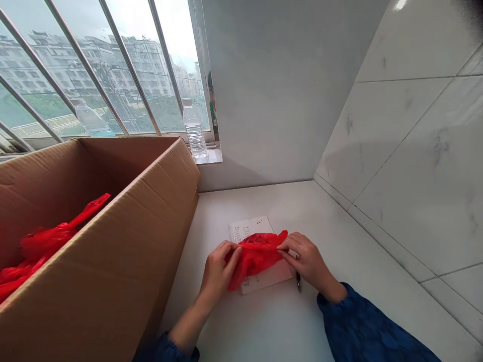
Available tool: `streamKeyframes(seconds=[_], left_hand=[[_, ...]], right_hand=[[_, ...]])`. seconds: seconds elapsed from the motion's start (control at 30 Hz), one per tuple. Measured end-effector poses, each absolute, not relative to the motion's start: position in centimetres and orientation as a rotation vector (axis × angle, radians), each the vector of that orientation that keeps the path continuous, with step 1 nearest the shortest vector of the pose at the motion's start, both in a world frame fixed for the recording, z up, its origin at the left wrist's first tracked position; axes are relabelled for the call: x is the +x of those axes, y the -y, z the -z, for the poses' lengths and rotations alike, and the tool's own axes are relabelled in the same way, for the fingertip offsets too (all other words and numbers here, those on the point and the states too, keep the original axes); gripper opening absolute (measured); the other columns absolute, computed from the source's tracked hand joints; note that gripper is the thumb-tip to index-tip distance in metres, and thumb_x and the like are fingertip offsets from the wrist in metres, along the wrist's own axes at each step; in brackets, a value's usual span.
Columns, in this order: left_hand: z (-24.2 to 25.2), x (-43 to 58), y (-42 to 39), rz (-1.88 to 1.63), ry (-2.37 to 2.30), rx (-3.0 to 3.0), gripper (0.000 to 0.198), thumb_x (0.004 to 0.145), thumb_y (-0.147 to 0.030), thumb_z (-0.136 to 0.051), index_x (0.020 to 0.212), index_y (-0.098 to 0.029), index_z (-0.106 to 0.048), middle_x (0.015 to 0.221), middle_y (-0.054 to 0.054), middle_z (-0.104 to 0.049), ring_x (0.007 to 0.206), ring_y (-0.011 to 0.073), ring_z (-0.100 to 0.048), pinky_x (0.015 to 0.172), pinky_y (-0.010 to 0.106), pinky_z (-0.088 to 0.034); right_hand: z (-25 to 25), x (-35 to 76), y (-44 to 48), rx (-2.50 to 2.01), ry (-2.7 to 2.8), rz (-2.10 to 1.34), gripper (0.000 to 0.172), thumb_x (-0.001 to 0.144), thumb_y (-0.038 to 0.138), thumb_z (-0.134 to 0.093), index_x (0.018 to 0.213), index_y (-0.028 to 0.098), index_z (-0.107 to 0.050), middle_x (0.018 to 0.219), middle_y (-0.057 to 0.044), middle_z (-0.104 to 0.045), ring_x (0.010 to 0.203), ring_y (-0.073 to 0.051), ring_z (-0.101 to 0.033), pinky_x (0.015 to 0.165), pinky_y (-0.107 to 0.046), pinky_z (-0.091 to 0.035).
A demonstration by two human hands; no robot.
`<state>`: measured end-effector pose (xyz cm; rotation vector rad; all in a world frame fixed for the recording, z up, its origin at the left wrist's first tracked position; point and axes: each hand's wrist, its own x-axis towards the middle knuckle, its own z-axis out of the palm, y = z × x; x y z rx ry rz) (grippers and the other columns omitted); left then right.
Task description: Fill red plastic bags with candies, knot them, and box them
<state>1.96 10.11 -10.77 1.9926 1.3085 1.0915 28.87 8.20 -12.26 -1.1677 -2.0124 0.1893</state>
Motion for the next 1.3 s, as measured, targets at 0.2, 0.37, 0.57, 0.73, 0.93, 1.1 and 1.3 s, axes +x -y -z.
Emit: streamKeyframes(seconds=[0.2,0.37,0.57,0.73,0.93,1.1,1.3], left_hand=[[10.6,0.4,-11.4,-1.277,-1.388,1.879,0.019,0.095,-0.029,-0.048,0.103,-0.018,-0.062,0.101,0.007,-0.068,0.094,0.0217,-0.066,0.082,0.032,-0.052],[8.1,2.7,-8.3,-0.976,-1.114,2.429,0.051,0.084,-0.011,-0.054,0.132,-0.028,-0.052,0.135,0.006,-0.057,0.125,0.0249,-0.051,0.112,0.046,-0.032],[8.0,3.9,-7.3,-0.773,-1.047,2.786,0.009,0.093,-0.022,-0.061,0.092,-0.027,-0.068,0.086,-0.002,-0.069,0.087,0.0193,-0.06,0.104,0.045,-0.033],[8.4,1.7,-8.9,-1.06,-1.302,2.522,0.017,0.1,-0.027,-0.048,0.09,-0.022,-0.061,0.084,0.0,-0.069,0.081,0.0184,-0.061,0.096,0.041,-0.04],[8.5,1.1,-7.7,-1.373,-1.381,1.826,0.021,0.097,-0.036,-0.05,0.11,-0.02,-0.054,0.103,0.007,-0.065,0.094,0.0204,-0.063,0.077,0.029,-0.05],[6.3,2.9,-4.8,-1.189,-1.163,1.912,0.056,0.091,-0.035,-0.065,0.141,-0.027,-0.043,0.091,0.001,-0.061,0.083,0.0176,-0.061,0.078,0.03,-0.052],[3.5,2.3,-3.2,-1.399,-1.063,2.257,0.008,0.09,-0.016,-0.063,0.092,-0.024,-0.065,0.084,-0.001,-0.055,0.081,0.0151,-0.055,0.103,0.042,-0.041]], right_hand=[[10.4,30.8,-7.4,-1.282,1.934,-0.45,0.011,0.093,0.033,-0.063,0.087,0.024,-0.061,0.09,-0.002,-0.069,0.088,-0.023,-0.062,0.082,-0.037,-0.044],[10.1,27.5,-6.3,-1.269,1.979,-0.618,0.032,0.083,0.045,-0.075,0.104,0.025,-0.062,0.099,-0.001,-0.071,0.092,-0.023,-0.063,0.086,-0.037,-0.043],[10.6,26.2,-6.3,-1.227,2.146,-0.49,0.007,0.085,0.025,-0.074,0.087,0.023,-0.067,0.084,0.002,-0.071,0.081,-0.019,-0.063,0.082,-0.037,-0.039],[9.4,28.5,-6.3,-1.277,2.025,-0.56,0.009,0.092,0.024,-0.061,0.085,0.023,-0.065,0.077,0.002,-0.066,0.074,-0.017,-0.06,0.083,-0.038,-0.04],[8.7,29.2,-5.7,-1.213,1.694,-0.758,0.003,0.088,0.022,-0.057,0.091,0.023,-0.055,0.091,-0.001,-0.063,0.088,-0.019,-0.06,0.08,-0.033,-0.046],[8.6,28.0,-5.0,-1.116,1.588,-0.876,0.029,0.085,0.029,-0.069,0.11,0.024,-0.056,0.097,-0.001,-0.064,0.092,-0.02,-0.061,0.082,-0.032,-0.049],[7.9,29.1,-4.9,-1.031,1.43,-0.561,0.021,0.092,0.036,-0.064,0.076,0.022,-0.064,0.085,-0.002,-0.063,0.083,-0.019,-0.062,0.076,-0.031,-0.05]])
